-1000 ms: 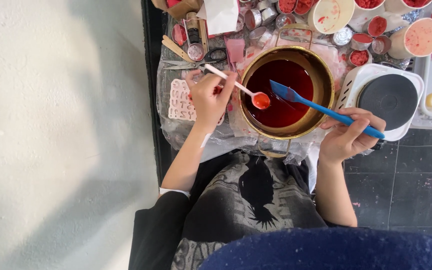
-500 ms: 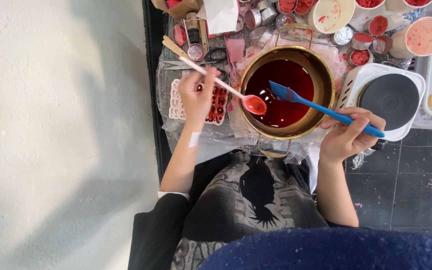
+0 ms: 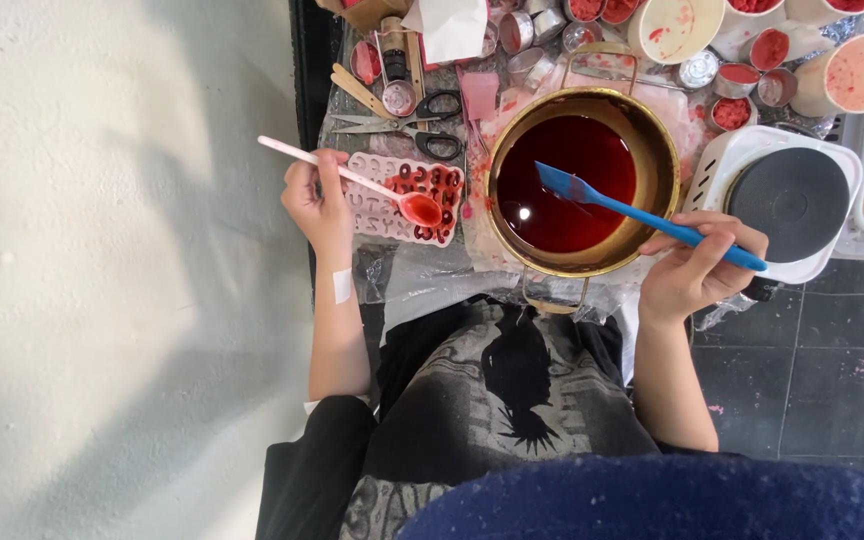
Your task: The recorder is pouring colored liquid wax into a silicone alphabet mold using a spoon and a spatula.
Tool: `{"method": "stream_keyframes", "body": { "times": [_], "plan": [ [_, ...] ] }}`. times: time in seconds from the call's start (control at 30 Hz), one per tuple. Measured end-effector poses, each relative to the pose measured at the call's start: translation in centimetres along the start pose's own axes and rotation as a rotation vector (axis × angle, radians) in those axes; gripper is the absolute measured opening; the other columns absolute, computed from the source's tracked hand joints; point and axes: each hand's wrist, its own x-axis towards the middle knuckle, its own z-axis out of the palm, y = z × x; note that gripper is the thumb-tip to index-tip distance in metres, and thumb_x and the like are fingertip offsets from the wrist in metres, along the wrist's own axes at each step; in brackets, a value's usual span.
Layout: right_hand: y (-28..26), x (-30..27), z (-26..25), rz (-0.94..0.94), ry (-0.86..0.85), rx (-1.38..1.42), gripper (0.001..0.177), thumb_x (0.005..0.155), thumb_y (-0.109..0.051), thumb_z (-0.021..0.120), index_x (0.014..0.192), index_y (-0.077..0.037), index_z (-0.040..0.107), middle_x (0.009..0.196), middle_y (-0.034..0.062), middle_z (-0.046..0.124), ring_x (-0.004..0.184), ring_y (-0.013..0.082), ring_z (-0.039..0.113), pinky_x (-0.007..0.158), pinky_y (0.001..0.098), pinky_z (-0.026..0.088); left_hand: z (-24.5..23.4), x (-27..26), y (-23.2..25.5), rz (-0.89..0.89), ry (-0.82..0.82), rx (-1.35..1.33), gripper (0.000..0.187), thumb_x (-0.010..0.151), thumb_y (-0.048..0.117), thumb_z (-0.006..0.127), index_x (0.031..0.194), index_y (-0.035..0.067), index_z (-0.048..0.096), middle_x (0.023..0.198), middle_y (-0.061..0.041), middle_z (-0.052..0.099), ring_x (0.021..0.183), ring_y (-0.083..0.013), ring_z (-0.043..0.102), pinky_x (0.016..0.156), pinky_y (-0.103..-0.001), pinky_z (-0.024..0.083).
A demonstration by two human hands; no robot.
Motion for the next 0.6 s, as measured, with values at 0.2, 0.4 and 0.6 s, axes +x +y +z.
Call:
{"method": "stream_keyframes", "body": {
  "times": [0.2, 0.4, 0.6],
  "plan": [
    [-0.3, -0.1, 0.5, 0.010, -0.009, -0.007, 0.023, 0.121, -0.023, 0.044, 0.113, -0.001, 0.042, 0.094, 0.0212, 0.063, 0.050, 0.0192, 0.056, 0.043, 0.0246, 0.046, -0.2, -0.6, 2.3, 0.229, -0.091, 0.255, 0.021, 0.104, 0.018, 0.068, 0.089, 0.005, 0.077, 0.083, -0.003, 0.074, 0.090, -0.0196, 0.053, 0.088, -0.032, 0.044],
    [0.0, -0.2, 0.4, 0.014, -0.006, 0.004, 0.022, 0.121, -0.023, 0.044, 0.114, -0.002, 0.042, 0.095, 0.0214, 0.063, 0.051, 0.0198, 0.056, 0.042, 0.0246, 0.049, -0.1, -0.4, 3.8, 0.339, -0.140, 0.216, 0.025, 0.104, 0.023, 0.066, 0.086, 0.006, 0.072, 0.082, -0.002, 0.074, 0.076, -0.0150, 0.062, 0.099, -0.034, 0.035],
    [-0.1, -0.2, 0.4, 0.009, -0.012, -0.004, 0.022, 0.121, -0.024, 0.045, 0.114, -0.002, 0.043, 0.095, 0.0217, 0.063, 0.051, 0.0198, 0.057, 0.042, 0.0238, 0.048, -0.3, -0.5, 4.2, 0.348, -0.117, 0.227, 0.028, 0.105, 0.026, 0.067, 0.087, 0.006, 0.074, 0.081, -0.002, 0.073, 0.075, -0.0155, 0.060, 0.099, -0.033, 0.035]
  ]
}}
